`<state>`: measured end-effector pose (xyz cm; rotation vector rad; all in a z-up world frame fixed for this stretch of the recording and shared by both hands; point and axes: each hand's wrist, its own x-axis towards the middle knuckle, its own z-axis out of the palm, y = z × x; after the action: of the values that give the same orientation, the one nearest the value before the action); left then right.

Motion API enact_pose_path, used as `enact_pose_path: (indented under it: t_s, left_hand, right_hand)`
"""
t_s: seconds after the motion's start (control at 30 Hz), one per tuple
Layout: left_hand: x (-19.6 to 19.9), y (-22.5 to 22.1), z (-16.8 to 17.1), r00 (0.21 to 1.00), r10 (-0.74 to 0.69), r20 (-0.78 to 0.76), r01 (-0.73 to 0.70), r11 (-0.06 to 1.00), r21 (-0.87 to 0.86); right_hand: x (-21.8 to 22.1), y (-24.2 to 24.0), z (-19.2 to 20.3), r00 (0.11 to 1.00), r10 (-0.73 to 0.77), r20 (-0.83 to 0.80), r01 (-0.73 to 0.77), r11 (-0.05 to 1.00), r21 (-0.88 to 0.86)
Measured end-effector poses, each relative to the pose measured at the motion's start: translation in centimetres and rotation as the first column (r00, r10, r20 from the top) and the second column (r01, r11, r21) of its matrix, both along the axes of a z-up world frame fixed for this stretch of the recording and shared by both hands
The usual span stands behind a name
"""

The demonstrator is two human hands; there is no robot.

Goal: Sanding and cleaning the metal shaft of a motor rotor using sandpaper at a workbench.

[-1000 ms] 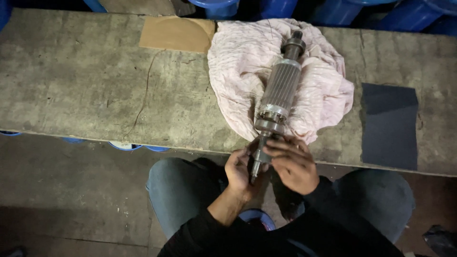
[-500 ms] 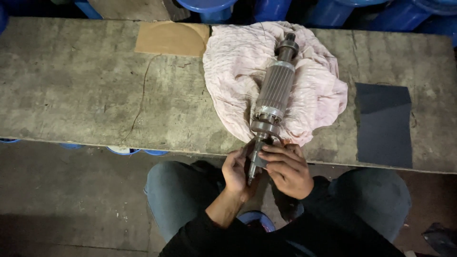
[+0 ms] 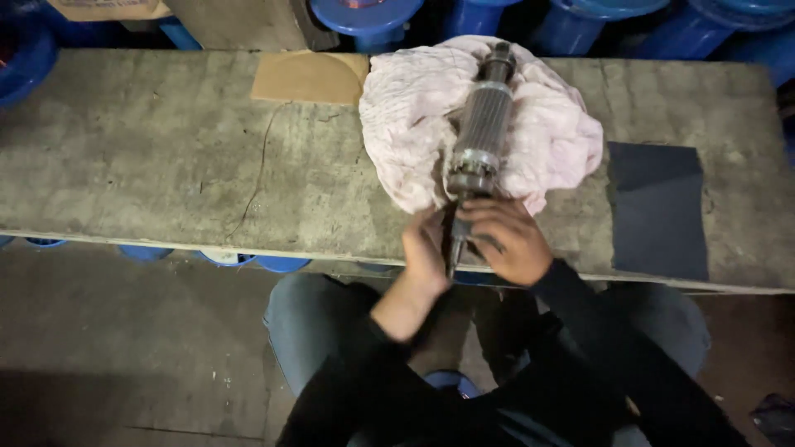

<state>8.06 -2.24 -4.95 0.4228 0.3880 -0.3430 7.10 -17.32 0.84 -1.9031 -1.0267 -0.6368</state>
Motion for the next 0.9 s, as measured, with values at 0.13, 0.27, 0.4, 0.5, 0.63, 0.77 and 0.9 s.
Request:
enact_pose_path:
  t_s: [0.13, 0.27, 0.4, 0.5, 0.63, 0.77, 0.9]
  left_hand:
    - [1.2, 2.9, 8.3, 0.988, -0.152, -0.007, 0.152, 0.984, 0.096]
    - [4.7, 6.0, 9.5, 0.893, -0.449, -0.014, 0.441, 0.870, 0.221]
    - [6.6, 6.0, 5.0, 0.848, -0.529, -0.009, 0.491, 0.780, 0.388]
    - [5.1, 5.1, 4.2, 0.878, -0.471, 0.085, 0.369, 0.780, 0.506]
    - [2.2, 5.0, 7.1, 0.909, -0.387, 0.156, 0.331, 0.896, 0.296]
    - [4.2, 6.1, 0.3, 0.891, -0.385, 0.240, 0.379, 0.922, 0.073]
    - [3.9, 6.6, 1.0, 0.866, -0.423, 0.266, 0.437, 0.899, 0.009]
  right_hand:
    - [2.7, -1.1, 0.6, 0.998, 0.061, -0.027, -0.060, 0.998, 0.020]
    - [3.9, -1.4, 0.9, 0.976, 0.195, -0.100, -0.191, 0.980, 0.047]
    - [3.9, -1.1, 1.1, 0.974, 0.222, -0.046, -0.219, 0.974, 0.064]
    - [3.0, -1.0, 0.5, 0.978, 0.189, -0.083, -0.176, 0.974, 0.145]
    - [2.4, -0.9, 1.0, 0.978, 0.188, -0.087, -0.172, 0.972, 0.157]
    - [2.1, -1.4, 0.6, 0.964, 0.208, -0.167, -0.174, 0.965, 0.194]
    - [2.4, -1.6, 0.9, 0.949, 0.251, -0.191, -0.202, 0.949, 0.244]
